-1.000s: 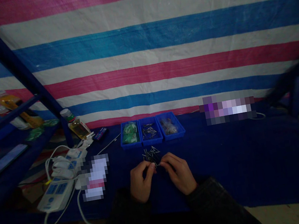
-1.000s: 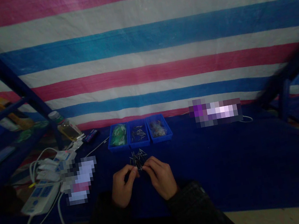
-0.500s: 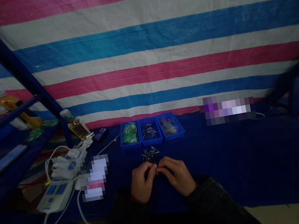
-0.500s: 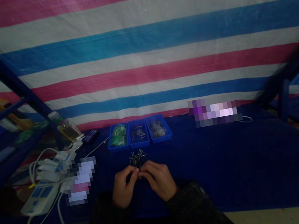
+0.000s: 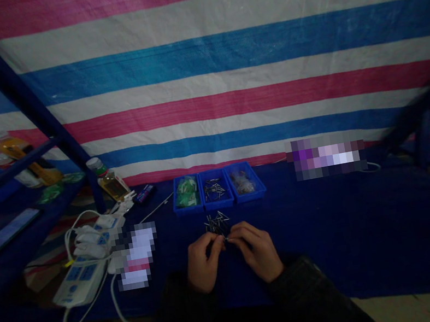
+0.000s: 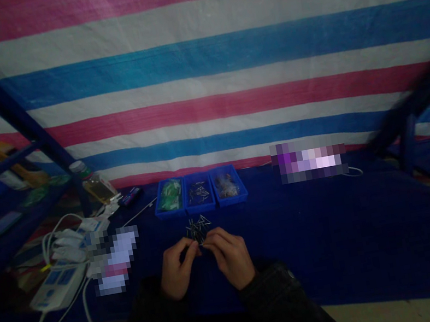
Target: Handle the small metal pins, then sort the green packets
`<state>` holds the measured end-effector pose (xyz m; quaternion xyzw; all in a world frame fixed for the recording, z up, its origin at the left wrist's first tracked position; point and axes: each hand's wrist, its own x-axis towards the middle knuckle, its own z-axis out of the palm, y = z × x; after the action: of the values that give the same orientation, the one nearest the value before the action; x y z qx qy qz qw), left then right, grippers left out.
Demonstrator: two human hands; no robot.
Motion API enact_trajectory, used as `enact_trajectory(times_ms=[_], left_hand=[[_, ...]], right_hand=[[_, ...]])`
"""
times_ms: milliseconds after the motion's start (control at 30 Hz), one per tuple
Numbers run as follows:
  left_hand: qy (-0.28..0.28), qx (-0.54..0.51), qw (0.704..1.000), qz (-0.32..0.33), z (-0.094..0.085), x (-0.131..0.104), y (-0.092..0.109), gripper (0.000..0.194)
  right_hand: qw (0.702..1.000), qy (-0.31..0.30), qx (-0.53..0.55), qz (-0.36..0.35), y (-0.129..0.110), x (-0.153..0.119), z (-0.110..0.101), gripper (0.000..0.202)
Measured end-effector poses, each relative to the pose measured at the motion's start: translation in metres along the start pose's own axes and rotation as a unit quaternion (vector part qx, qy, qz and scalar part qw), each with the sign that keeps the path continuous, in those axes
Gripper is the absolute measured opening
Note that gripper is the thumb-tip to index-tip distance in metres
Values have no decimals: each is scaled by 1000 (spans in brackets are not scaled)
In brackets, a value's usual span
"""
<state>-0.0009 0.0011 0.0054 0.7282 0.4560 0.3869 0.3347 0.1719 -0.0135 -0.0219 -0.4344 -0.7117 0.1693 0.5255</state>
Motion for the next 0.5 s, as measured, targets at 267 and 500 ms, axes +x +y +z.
enact_trajectory(times_ms=[267, 500], left_hand=[[30, -8, 1000, -5, -1, -1, 0, 31], [36, -14, 999, -10, -2, -1, 2, 30]], right_hand=[[999, -20, 6, 32, -3, 2, -1, 19], [999, -2, 2, 44, -3, 3, -3, 20]])
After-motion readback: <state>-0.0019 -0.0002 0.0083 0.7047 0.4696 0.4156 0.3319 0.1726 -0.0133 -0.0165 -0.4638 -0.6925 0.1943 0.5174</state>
